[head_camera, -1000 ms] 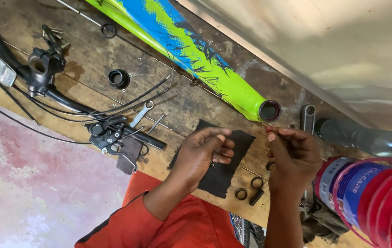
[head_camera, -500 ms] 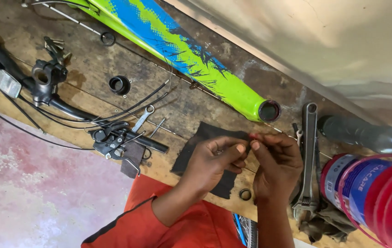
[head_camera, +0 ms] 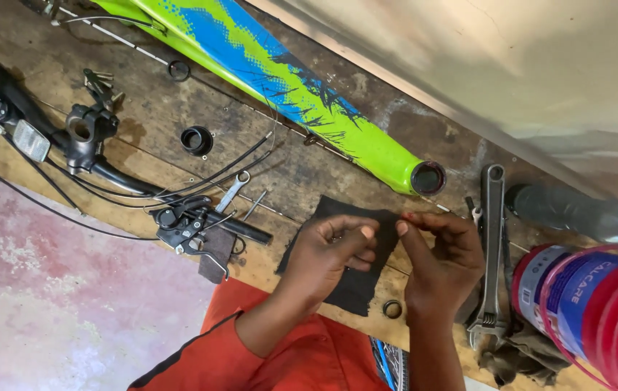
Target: The person cleans their hands with a rag, then picks up small ball bearings from a black cloth and places them into the headset cup of a bicycle frame. They continue adding bearings and use a rag to wipe the inside of the headset cup.
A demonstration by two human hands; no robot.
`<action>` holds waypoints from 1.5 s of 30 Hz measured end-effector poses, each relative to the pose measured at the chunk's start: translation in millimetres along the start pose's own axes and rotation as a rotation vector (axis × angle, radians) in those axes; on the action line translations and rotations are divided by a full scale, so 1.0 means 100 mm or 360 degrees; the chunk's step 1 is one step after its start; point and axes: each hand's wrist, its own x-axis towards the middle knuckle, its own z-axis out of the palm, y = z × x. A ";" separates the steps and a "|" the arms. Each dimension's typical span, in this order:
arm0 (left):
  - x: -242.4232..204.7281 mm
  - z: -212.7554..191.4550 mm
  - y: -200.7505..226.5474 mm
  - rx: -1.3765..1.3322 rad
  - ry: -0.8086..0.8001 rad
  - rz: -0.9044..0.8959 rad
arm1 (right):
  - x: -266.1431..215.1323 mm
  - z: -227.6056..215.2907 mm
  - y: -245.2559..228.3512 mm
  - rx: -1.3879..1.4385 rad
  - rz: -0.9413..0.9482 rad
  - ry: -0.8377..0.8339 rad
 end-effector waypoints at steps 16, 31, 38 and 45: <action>0.08 -0.11 0.22 -0.0147 0.0168 0.0222 | 0.47 -0.22 0.06 -0.1039 -0.1120 -0.0057; 0.16 0.09 0.81 -0.0104 0.0237 0.0641 | 0.60 -0.31 -0.11 -0.1435 -0.1359 -0.0478; 0.24 0.06 0.77 -0.0103 0.0241 0.0670 | 0.52 -0.30 -0.06 -0.1509 -0.1421 -0.0414; 0.22 0.11 0.81 -0.0168 0.0273 0.0644 | 0.51 -0.26 -0.11 -0.0998 -0.0986 -0.0427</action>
